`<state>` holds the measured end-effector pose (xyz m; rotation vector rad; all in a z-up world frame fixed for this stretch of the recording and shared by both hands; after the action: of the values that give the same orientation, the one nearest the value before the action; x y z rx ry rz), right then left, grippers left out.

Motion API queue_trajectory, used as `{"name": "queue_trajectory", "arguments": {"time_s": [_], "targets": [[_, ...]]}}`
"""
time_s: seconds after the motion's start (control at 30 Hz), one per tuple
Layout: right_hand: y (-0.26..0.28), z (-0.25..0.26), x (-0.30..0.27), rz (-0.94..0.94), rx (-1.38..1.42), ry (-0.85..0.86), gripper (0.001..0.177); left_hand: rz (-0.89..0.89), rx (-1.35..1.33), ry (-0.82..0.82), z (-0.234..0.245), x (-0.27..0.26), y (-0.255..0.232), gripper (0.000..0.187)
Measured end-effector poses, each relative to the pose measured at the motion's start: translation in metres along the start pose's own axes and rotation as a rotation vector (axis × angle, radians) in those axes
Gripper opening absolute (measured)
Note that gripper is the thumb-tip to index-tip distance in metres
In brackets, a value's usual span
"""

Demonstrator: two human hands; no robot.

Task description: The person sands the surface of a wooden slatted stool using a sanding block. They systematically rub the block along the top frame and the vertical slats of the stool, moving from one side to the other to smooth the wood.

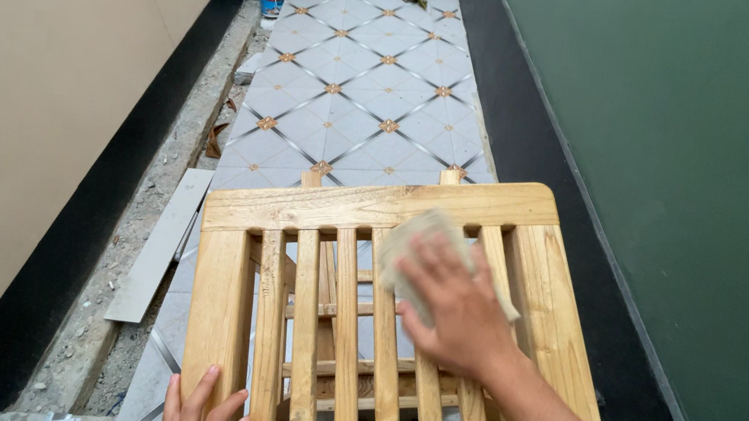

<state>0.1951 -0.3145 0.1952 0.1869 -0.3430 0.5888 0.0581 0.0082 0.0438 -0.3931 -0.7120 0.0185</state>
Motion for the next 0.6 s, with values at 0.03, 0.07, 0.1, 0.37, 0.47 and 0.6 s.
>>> {"name": "queue_trajectory", "arguments": {"time_s": [0.03, 0.07, 0.1, 0.37, 0.47, 0.6], "targets": [[0.013, -0.006, -0.004, 0.159, 0.005, 0.046, 0.059, -0.025, -0.009, -0.013, 0.001, 0.000, -0.001, 0.031], [0.001, -0.005, -0.004, 0.088, 0.039, 0.045, 0.055, -0.050, -0.017, -0.027, 0.003, 0.000, -0.003, 0.031], [-0.018, -0.001, 0.000, 0.022, 0.073, 0.043, 0.051, -0.035, -0.029, -0.024, 0.004, -0.002, -0.004, 0.031], [-0.053, 0.006, 0.025, -0.401, 0.091, -0.095, 0.054, 0.023, 0.038, -0.034, 0.004, -0.001, -0.007, 0.031], [0.004, -0.009, 0.025, 0.152, 0.097, 0.080, 0.053, 0.003, 0.016, -0.040, -0.001, -0.007, 0.001, 0.030], [-0.068, 0.018, 0.023, -0.438, 0.149, -0.026, 0.054, -0.122, -0.061, -0.107, -0.013, -0.009, 0.016, 0.029]]}}
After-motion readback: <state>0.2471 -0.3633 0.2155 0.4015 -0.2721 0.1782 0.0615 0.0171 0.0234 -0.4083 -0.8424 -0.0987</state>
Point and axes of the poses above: each hand's wrist, its own x-axis towards the middle knuckle, its own z-axis out of the back of the hand, y = z × x, the point moved 7 cm from there along x, towards the middle knuckle, and after that the axes turned 5 degrees about z, right-handed, at the moved point
